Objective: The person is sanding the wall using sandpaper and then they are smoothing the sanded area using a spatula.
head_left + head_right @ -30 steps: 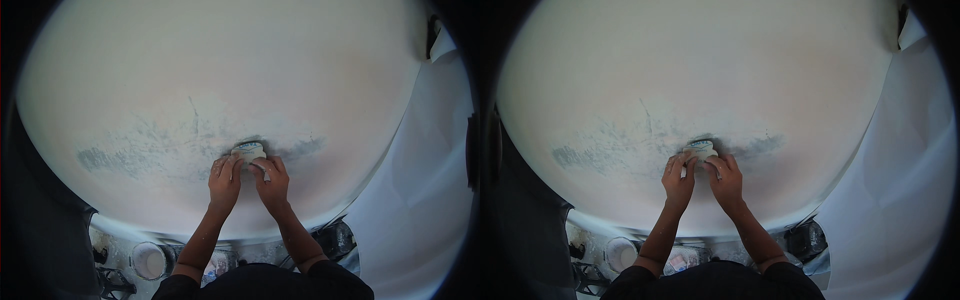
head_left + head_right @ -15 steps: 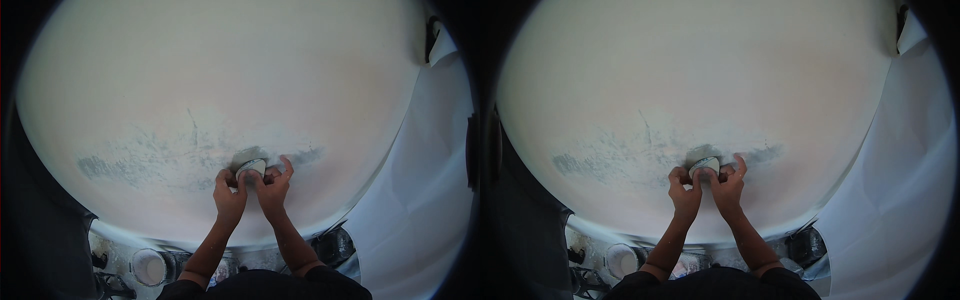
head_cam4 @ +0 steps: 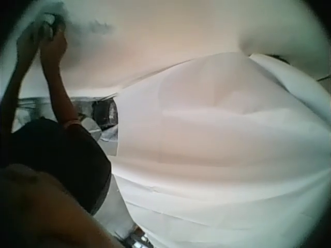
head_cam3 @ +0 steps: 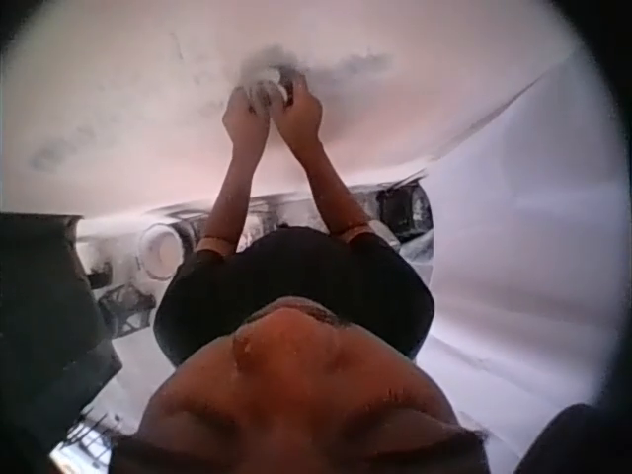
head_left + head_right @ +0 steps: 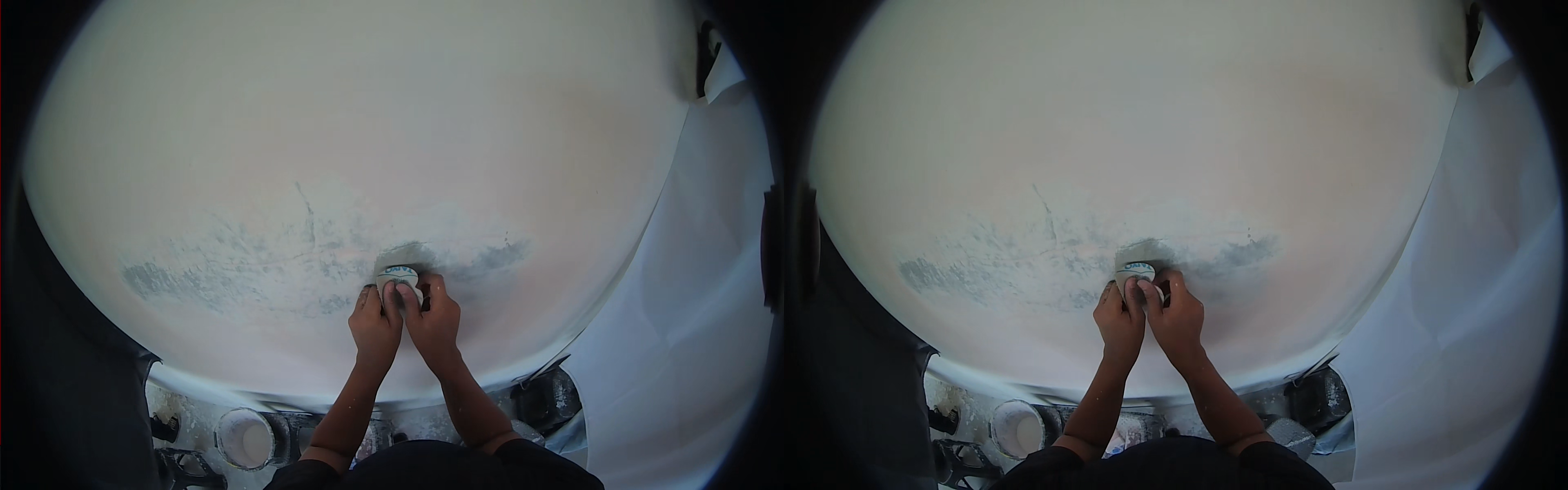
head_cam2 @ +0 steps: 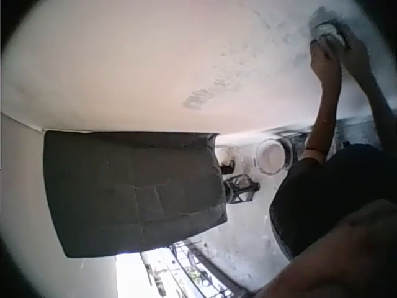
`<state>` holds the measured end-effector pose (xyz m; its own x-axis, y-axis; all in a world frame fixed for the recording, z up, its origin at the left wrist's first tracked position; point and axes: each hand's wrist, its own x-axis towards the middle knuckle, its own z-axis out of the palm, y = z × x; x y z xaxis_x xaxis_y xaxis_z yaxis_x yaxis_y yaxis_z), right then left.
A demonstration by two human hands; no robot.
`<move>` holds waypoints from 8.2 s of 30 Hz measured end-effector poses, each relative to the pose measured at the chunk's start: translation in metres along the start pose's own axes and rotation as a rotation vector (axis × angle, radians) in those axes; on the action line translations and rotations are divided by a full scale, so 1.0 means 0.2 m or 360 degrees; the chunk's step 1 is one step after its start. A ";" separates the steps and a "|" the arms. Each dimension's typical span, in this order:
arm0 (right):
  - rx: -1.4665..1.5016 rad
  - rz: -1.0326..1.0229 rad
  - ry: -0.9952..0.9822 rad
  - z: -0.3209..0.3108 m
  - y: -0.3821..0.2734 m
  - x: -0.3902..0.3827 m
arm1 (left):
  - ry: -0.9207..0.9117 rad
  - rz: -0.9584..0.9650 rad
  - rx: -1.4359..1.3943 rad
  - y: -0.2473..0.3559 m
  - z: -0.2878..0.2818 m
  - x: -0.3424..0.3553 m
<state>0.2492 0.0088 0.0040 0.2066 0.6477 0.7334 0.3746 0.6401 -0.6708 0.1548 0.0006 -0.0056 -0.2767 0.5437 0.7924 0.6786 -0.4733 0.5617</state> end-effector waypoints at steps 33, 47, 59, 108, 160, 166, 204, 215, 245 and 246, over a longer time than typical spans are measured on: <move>-0.0258 -0.0069 -0.0033 0.05 0.07 -0.05 | -0.0004 -0.0235 0.0040 -0.01 0.01 -0.03; -0.0239 -0.0151 -0.0039 0.07 0.05 -0.03 | 0.0085 -0.0156 -0.0040 0.01 -0.02 0.04; -0.0181 -0.0021 -0.0123 0.08 0.08 -0.10 | -0.0033 -0.0284 -0.0050 -0.05 -0.05 -0.04; 0.1520 0.0812 -0.0345 0.02 0.30 -0.28 | -0.0172 0.0372 -0.0213 0.11 -0.18 -0.16; -0.0215 -0.0651 -0.0523 -0.19 0.05 0.07 | 0.0234 0.0810 0.0080 -0.43 -0.22 0.11; -0.0196 -0.0383 -0.0343 -0.04 0.00 0.05 | 0.0383 0.1205 0.0324 -0.62 -0.19 0.04; -0.0364 -0.1375 -0.0392 0.05 0.04 0.06 | 0.0559 0.0801 0.0846 -0.63 -0.26 0.05; -0.0388 -0.1440 -0.0372 0.02 0.02 0.10 | 0.0561 0.0794 0.0843 -0.63 -0.26 0.05; -0.0435 -0.1301 -0.0441 0.03 0.03 0.04 | 0.0553 0.0800 0.0840 -0.63 -0.25 0.05; -0.0465 -0.1295 -0.0548 0.04 0.04 0.01 | 0.0550 0.0795 0.0853 -0.63 -0.25 0.05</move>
<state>0.2457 0.0179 0.0000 -0.4814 0.1622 0.8614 0.5088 0.8519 0.1240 0.0320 0.0306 -0.0565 0.0099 0.0693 0.9975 0.9872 -0.1593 0.0013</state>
